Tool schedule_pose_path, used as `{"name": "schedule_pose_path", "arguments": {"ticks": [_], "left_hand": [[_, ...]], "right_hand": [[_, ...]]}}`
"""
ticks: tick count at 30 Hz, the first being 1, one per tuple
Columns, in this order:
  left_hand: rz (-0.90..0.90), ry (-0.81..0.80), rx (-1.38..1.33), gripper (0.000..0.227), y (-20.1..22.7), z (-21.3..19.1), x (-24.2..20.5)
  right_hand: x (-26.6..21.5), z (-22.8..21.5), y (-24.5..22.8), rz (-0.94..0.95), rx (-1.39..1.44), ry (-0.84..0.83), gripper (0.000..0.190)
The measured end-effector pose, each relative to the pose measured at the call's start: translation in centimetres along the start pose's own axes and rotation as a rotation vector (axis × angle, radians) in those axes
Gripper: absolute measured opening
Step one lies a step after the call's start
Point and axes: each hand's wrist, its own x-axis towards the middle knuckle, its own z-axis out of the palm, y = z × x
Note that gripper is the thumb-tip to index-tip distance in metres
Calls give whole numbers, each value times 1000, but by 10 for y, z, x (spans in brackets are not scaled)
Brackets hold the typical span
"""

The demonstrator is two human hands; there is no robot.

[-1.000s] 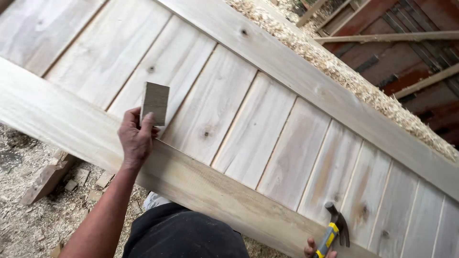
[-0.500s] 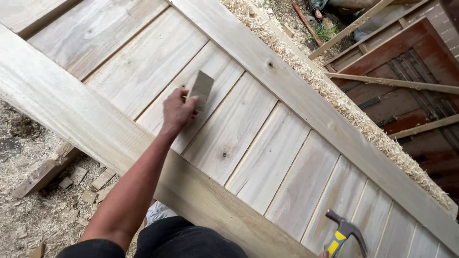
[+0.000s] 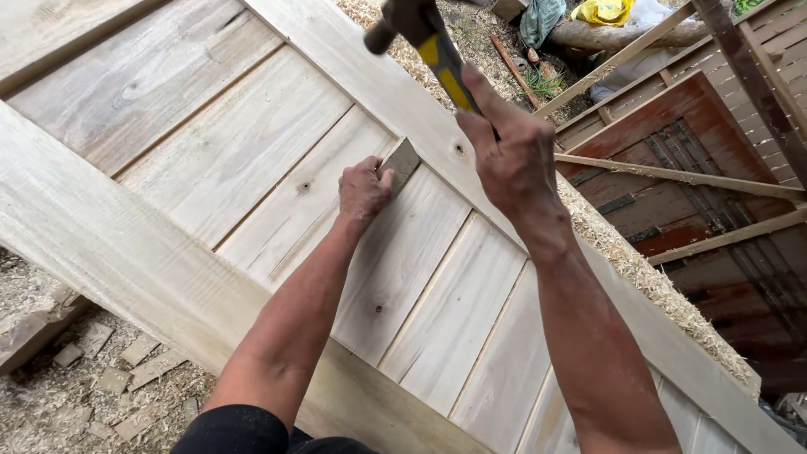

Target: The person hammers small rectangular wood blocks onto a large wooden panel laid on sawdust-covered ground, positioning each block by hand and driving it with a claw hammer, moving to new spots along the panel. At the end the person walks away across the workshop.

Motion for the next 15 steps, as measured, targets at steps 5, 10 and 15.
{"name": "schedule_pose_path", "arguments": {"ticks": [5, 10, 15], "left_hand": [[-18, -7, -15, 29, 11, -12, -9], [15, 16, -41, 30, 12, -5, 0], [-45, -12, -50, 29, 13, -6, -4]], "right_hand": [[53, 69, 41, 320, -234, -510, 47], [73, 78, 55, 172, -377, -587, 40], [86, 65, 59, 35, -211, -351, 37]]}}
